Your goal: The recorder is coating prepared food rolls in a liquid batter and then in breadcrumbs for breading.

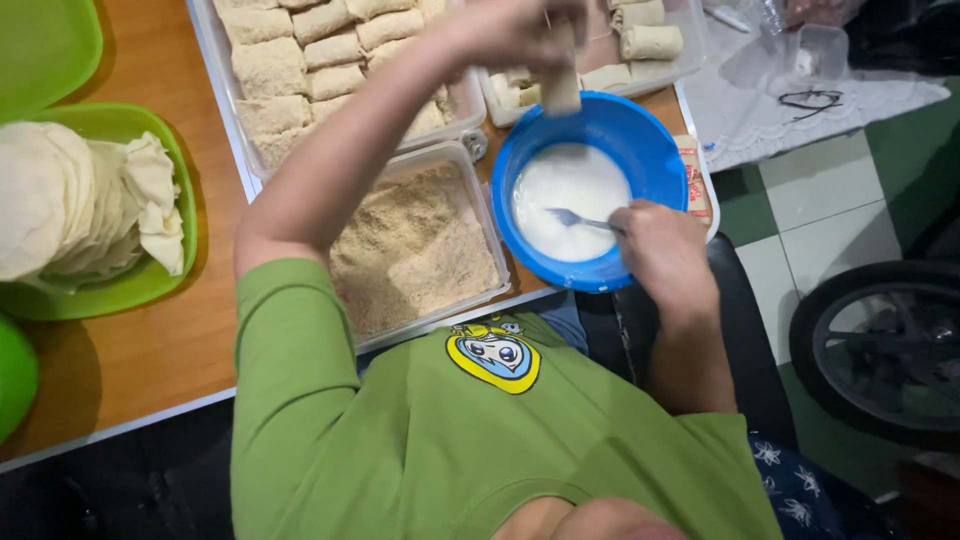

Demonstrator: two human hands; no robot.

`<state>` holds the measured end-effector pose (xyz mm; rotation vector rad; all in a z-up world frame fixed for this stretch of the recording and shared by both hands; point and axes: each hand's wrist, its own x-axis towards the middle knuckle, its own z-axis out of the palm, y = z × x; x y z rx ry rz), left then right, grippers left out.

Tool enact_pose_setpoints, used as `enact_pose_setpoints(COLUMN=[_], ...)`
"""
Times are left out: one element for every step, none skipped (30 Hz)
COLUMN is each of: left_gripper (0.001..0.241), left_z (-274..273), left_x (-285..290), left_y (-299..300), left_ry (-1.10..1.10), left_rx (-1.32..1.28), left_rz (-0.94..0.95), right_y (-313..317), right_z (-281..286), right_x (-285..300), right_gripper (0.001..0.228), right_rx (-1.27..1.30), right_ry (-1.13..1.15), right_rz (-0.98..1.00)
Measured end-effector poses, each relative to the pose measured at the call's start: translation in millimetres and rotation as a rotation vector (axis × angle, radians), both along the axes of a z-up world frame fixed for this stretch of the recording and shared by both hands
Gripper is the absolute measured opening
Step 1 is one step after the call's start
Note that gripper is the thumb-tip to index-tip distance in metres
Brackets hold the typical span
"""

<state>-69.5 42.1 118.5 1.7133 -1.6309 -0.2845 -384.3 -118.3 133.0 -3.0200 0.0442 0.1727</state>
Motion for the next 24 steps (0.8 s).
enact_pose_setpoints(left_gripper=[0.031,0.031,0.031,0.029,0.027,0.027,0.028,0.028,0.028,0.028,0.029,0.029,0.031,0.033,0.033,0.026,0.019,0.019,0.012,0.005,0.005,0.004,0.005,0.005], left_z=[-10,-16,-14,-12,-11,-22,-34,-46,-52,-59,-66,-63,-59,-56,-58,-59,-60,-66,-71,-77,-79,-81,-83,-82], left_x=[-17,-29,-49,-69,-89,-100,-111,-121,-125,-130,-134,-138,-142,-145,-146,-146,-147,-146,-146,-145,-143,-143,-142,-143], left_y=[-4,-22,-23,-24,-25,-29,-33,-37,-38,-39,-41,-40,-39,-38,-40,-42,-43,-45,-46,-48,-48,-48,-47,-47], left_ry=[-0.005,-0.010,-0.011,0.036,0.083,0.082,0.018,-0.047,-0.048,-0.111,-0.174,-0.177,-0.240,-0.304,-0.306,-0.357,-0.408,-0.409,-0.478,-0.546,-0.547,-0.581,-0.614,-0.613], left_rx=[-0.008,-0.016,-0.018,0.163,0.344,0.342,0.346,0.352,0.351,0.363,0.375,0.374,0.350,0.325,0.323,0.372,0.421,0.419,0.436,0.454,0.453,0.405,0.357,0.355], left_rz=[-0.009,-0.017,-0.015,-0.032,-0.051,-0.048,-0.070,-0.091,-0.088,-0.097,-0.105,-0.107,-0.092,-0.078,-0.081,-0.086,-0.091,-0.091,-0.074,-0.056,-0.057,-0.056,-0.056,-0.054], right_y=[-4,-8,-11,-14,-17,-18,-19,-20,-19,-18,-18,-17,-17,-16,-17,-17,-18,-18,-19,-19,-18,-17,-16,-17], right_z=[1,3,-1,-4,-7,-11,-14,-18,-18,-18,-19,-18,-17,-16,-17,-18,-18,-19,-19,-20,-19,-18,-16,-18], right_x=[-2,-5,-3,-3,-2,0,1,2,3,4,4,4,4,4,3,2,2,1,0,0,0,0,0,1], right_gripper=[0.017,0.020,0.020,0.019,0.019,0.019,0.019,0.019,0.019,0.020,0.022,0.022,0.021,0.021,0.021,0.020,0.019,0.019,0.020,0.022,0.022,0.021,0.021,0.021], right_rx=[-0.086,-0.171,-0.174,-0.204,-0.234,-0.236,-0.246,-0.255,-0.256,-0.243,-0.231,-0.232,-0.236,-0.241,-0.243,-0.257,-0.270,-0.273,-0.253,-0.231,-0.232,-0.229,-0.227,-0.229], right_ry=[0.005,0.010,0.008,-0.031,-0.069,-0.071,-0.098,-0.125,-0.127,-0.152,-0.176,-0.178,-0.154,-0.130,-0.131,-0.138,-0.144,-0.145,-0.163,-0.181,-0.182,-0.167,-0.153,-0.153], right_rz=[-0.050,-0.097,-0.095,-0.133,-0.171,-0.169,-0.175,-0.181,-0.178,-0.176,-0.174,-0.176,-0.185,-0.195,-0.199,-0.206,-0.212,-0.213,-0.209,-0.204,-0.205,-0.206,-0.208,-0.206])
